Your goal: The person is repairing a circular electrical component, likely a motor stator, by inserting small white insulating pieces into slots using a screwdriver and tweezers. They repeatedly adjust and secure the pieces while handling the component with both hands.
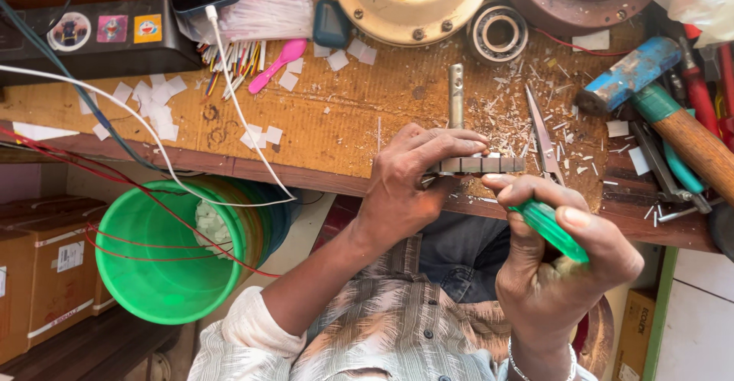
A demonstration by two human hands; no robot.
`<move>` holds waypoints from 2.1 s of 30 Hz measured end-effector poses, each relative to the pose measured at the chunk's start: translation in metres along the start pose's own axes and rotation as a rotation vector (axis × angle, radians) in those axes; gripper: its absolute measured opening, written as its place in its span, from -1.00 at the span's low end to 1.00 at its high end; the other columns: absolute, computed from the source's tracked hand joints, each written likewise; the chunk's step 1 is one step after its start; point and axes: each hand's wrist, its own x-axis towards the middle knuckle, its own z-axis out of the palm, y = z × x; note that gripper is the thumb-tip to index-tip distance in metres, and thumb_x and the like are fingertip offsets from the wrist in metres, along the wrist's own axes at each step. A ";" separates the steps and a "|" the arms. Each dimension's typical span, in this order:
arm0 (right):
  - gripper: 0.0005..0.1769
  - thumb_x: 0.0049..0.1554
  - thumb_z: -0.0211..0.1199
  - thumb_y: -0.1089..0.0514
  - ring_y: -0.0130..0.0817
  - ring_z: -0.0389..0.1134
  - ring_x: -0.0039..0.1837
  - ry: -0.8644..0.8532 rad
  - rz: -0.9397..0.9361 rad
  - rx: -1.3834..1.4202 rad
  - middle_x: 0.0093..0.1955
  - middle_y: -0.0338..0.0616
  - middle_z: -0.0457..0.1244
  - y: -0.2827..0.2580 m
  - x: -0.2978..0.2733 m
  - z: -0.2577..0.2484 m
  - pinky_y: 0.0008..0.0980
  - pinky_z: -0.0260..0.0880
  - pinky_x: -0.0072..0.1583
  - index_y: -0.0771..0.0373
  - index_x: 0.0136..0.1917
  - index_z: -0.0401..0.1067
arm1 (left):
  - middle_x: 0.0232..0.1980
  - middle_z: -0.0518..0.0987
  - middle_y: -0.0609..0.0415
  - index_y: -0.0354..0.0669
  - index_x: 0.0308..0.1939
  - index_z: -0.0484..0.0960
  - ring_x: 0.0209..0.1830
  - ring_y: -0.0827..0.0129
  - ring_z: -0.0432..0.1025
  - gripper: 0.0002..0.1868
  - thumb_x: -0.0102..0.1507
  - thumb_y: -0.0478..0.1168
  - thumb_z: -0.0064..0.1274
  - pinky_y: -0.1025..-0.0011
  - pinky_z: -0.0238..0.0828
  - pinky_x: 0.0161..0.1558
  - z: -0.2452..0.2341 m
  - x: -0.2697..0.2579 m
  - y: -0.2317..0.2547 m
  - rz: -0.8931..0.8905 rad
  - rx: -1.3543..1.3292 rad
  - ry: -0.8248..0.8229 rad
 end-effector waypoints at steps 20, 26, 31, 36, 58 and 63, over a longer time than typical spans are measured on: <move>-0.51 0.39 0.31 0.11 -0.18 0.54 0.11 0.056 0.110 0.169 0.06 0.10 0.39 0.023 0.027 -0.020 -0.44 0.57 0.07 0.33 0.36 0.10 | 0.11 0.69 0.20 0.00 0.06 0.64 0.04 0.34 0.58 -0.57 0.13 -0.38 0.28 0.37 0.42 0.16 0.001 0.011 -0.011 0.030 0.008 -0.070; -0.56 0.34 0.31 0.17 -0.20 0.51 0.09 0.131 0.135 0.126 0.09 0.10 0.39 0.028 0.027 -0.015 -0.48 0.55 0.06 0.38 0.32 0.18 | 0.12 0.64 0.18 -0.10 0.19 0.52 0.11 0.25 0.53 -0.48 0.15 -0.38 0.24 0.34 0.42 0.19 -0.006 0.020 -0.009 0.063 -0.044 -0.134; -0.67 0.39 0.33 0.27 -0.18 0.53 0.16 0.161 0.153 0.113 0.10 0.15 0.40 0.024 0.017 -0.011 -0.45 0.60 0.12 0.36 0.28 0.23 | 0.27 0.62 0.14 -0.06 0.04 0.60 0.14 0.26 0.56 -0.60 0.14 -0.38 0.26 0.33 0.42 0.18 -0.002 0.020 -0.007 0.062 0.021 -0.081; -0.72 0.43 0.30 0.29 -0.19 0.52 0.19 0.105 0.096 0.040 0.13 0.17 0.40 0.013 0.016 -0.005 -0.45 0.60 0.18 0.36 0.24 0.21 | 0.18 0.66 0.26 -0.05 0.00 0.62 0.10 0.31 0.55 -0.66 0.16 -0.34 0.28 0.34 0.44 0.21 0.003 0.010 -0.007 -0.010 0.011 -0.014; -0.64 0.57 0.11 0.05 -0.28 0.36 0.02 0.184 0.187 0.342 0.04 -0.04 0.29 0.077 -0.012 -0.051 -0.36 0.39 0.11 0.23 0.49 0.14 | 0.16 0.66 0.18 -0.10 0.05 0.52 0.13 0.30 0.55 -0.57 0.15 -0.43 0.27 0.31 0.41 0.15 -0.006 -0.003 -0.020 0.191 0.009 -0.125; -0.69 0.58 0.05 0.09 -0.32 0.40 0.05 0.172 0.149 0.291 0.08 -0.04 0.34 0.087 0.004 -0.018 -0.34 0.54 0.17 0.26 0.47 0.16 | 0.11 0.61 0.15 -0.16 0.11 0.47 0.09 0.26 0.47 -0.51 0.18 -0.30 0.36 0.35 0.47 0.15 -0.006 -0.002 -0.019 0.142 -0.025 -0.148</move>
